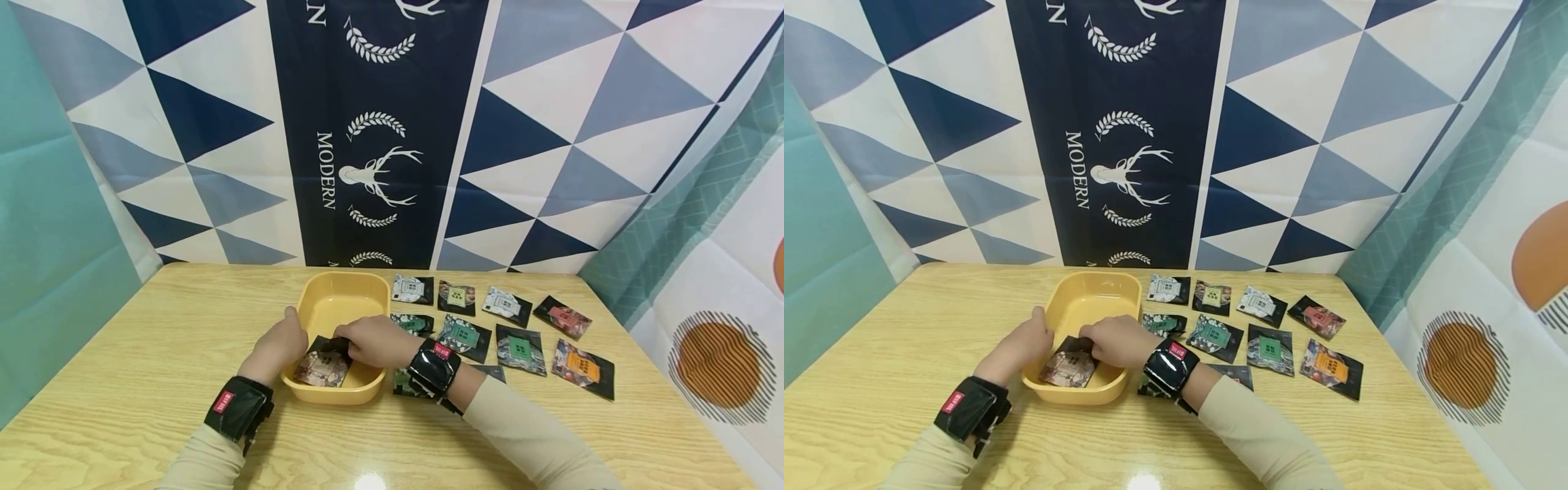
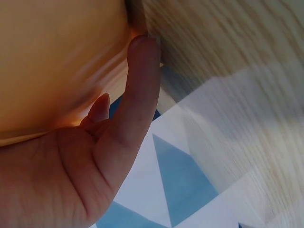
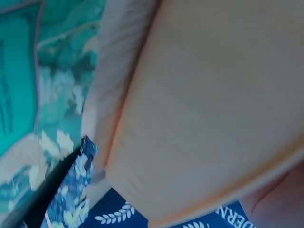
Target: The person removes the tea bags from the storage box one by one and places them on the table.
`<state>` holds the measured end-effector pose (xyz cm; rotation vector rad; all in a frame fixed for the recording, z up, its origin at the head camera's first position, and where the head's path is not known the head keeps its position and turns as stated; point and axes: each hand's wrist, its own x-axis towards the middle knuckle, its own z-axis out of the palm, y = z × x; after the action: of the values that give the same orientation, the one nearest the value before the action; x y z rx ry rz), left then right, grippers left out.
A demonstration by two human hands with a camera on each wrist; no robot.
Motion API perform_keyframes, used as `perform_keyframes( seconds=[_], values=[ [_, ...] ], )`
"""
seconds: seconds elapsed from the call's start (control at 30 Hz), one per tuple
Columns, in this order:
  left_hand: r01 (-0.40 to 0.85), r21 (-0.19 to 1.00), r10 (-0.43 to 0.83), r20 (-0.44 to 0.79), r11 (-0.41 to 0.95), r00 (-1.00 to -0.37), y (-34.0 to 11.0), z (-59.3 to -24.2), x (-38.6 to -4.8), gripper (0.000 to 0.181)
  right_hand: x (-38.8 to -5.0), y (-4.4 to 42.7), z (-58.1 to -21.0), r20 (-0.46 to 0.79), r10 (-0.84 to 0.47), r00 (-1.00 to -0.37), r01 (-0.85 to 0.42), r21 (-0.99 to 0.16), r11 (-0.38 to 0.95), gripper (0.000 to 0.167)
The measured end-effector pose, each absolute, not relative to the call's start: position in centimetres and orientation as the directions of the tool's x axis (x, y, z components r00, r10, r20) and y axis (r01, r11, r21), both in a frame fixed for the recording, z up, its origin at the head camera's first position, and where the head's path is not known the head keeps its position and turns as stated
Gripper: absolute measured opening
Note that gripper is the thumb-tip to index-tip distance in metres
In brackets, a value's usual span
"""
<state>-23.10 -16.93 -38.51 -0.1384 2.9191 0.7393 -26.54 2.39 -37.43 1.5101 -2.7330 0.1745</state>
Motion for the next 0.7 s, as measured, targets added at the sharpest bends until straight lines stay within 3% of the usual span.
perform_keyframes(
  seconds=[0.27, 0.37, 0.57, 0.7],
  values=[
    [-0.124, 0.458, -0.065, -0.142, 0.880, -0.988, -16.9, -38.6, -23.2, 0.054, -24.9, 4.4, -35.1, 0.136, -0.833, -0.537, -0.843, -0.126, 0.523, 0.027],
    [-0.126, 0.460, -0.064, -0.148, 0.879, -0.987, -16.9, -38.6, -23.2, 0.055, -24.0, 5.5, -34.6, 0.220, -0.841, -0.494, -0.865, -0.029, 0.501, 0.031],
    [-0.133, 0.446, -0.067, -0.160, 0.885, -0.985, -16.9, -38.5, -23.3, 0.058, -22.4, 7.8, -34.3, 0.437, -0.839, -0.324, -0.822, 0.310, 0.479, 0.035],
    [-0.144, 0.437, -0.072, -0.176, 0.888, -0.982, -17.0, -38.3, -23.2, 0.059, -21.6, 9.4, -34.3, 0.487, -0.820, -0.300, -0.767, 0.387, 0.511, 0.034]
  ],
)
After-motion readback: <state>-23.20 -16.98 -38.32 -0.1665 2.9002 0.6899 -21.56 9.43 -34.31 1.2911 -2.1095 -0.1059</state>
